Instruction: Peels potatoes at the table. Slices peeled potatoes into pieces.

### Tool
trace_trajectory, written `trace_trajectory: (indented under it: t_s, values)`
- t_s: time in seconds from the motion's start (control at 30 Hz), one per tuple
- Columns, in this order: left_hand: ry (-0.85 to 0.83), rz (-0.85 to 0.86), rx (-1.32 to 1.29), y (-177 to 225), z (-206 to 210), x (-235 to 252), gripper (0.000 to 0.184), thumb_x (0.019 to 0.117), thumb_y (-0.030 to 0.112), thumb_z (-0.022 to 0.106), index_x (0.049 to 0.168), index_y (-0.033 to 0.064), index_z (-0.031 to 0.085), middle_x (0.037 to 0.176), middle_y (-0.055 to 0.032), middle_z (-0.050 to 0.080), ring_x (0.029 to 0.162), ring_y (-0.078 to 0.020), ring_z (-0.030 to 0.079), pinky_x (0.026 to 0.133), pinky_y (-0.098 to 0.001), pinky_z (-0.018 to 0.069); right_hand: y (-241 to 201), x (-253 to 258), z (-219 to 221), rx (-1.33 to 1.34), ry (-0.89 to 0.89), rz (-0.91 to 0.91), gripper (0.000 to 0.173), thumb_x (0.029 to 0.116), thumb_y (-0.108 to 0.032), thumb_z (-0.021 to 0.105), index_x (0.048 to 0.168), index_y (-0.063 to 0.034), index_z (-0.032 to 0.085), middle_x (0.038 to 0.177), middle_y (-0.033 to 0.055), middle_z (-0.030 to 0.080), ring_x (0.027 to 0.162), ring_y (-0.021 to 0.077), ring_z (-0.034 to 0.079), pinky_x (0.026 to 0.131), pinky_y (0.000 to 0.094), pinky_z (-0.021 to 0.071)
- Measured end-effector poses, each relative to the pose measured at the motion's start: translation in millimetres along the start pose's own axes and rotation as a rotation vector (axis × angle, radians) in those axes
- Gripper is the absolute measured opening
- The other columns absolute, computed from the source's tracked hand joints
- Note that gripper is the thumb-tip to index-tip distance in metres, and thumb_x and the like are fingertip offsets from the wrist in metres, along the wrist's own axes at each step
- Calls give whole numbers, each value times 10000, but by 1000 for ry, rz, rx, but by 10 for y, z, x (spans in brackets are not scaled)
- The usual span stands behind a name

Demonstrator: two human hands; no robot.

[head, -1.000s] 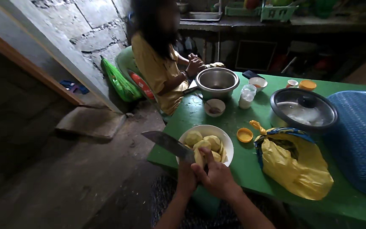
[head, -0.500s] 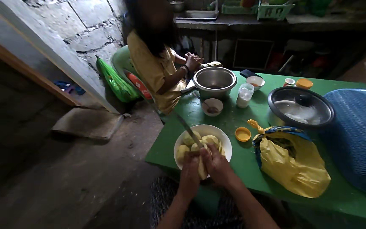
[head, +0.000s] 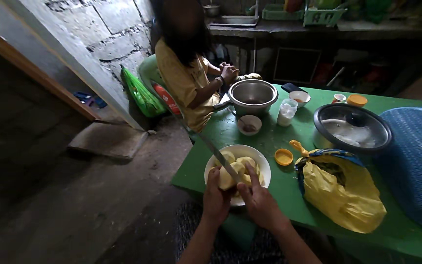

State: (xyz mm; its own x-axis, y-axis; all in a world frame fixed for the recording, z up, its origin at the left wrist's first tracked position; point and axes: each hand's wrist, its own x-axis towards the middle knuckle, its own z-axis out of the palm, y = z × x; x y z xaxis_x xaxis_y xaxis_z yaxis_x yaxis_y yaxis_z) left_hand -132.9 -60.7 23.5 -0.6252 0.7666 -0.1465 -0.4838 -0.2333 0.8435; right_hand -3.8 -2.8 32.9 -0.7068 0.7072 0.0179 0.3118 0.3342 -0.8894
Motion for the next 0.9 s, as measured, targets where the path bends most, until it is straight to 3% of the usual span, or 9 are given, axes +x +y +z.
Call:
trace_trajectory:
  t_s: [0.1,0.2,0.3,0.5,0.6,0.77,0.83,0.9]
  values:
    - [-3,111,29,0,-22,35,398,1110,278,208,1385,50,385,1058,-40,651,910,-114,680,787,-310,602,6,-91,61,-83,17,-97,813,1045,-600,378,1618,-40,238,666,65,621,551,224,588,547,477,545]
    - [-39,191,49,-12,-76,47,369,1085,189,290,1398,31,405,1118,-40,644,973,-101,659,849,-308,582,14,-140,107,-185,68,-161,847,1022,-656,371,1605,-47,286,634,54,612,529,230,586,519,479,537]
    - [-9,209,61,0,-47,2,354,1059,122,348,1389,19,426,1111,-31,654,967,-89,665,848,-296,585,46,-137,147,-261,134,-216,845,1020,-668,351,1583,-38,340,639,58,632,530,230,609,500,467,535]
    - [33,272,75,-49,17,-96,313,1050,105,332,1329,0,426,1049,-20,672,941,-82,679,854,-305,594,66,-97,264,-341,265,-250,823,1008,-671,372,1542,-48,427,653,56,661,523,234,633,462,460,522]
    - [25,319,204,-103,8,-119,401,1079,146,276,1424,-51,324,1139,-57,609,1012,-71,637,912,-294,562,4,-42,217,-251,189,-199,797,1021,-666,337,1554,-80,422,691,73,680,572,254,653,517,495,543]
    - [-11,360,258,-135,-84,-68,432,1093,198,275,1455,-37,281,1175,-55,587,1039,-67,625,917,-282,558,-27,28,154,-185,74,-138,771,1023,-653,367,1537,-82,433,676,81,656,596,266,645,568,522,546]
    - [15,382,294,-127,-73,-70,394,1088,176,289,1413,-45,321,1132,-47,600,1002,-56,632,897,-271,562,-50,37,185,-207,91,-126,771,1023,-649,369,1518,-66,454,686,90,668,621,283,667,584,530,553]
    - [33,506,439,-147,-70,-82,329,1068,145,343,1283,-98,396,1038,-34,596,898,-6,623,825,-219,558,-87,70,196,-151,86,-103,733,1040,-609,365,1490,-40,473,702,98,667,642,284,667,604,532,555]
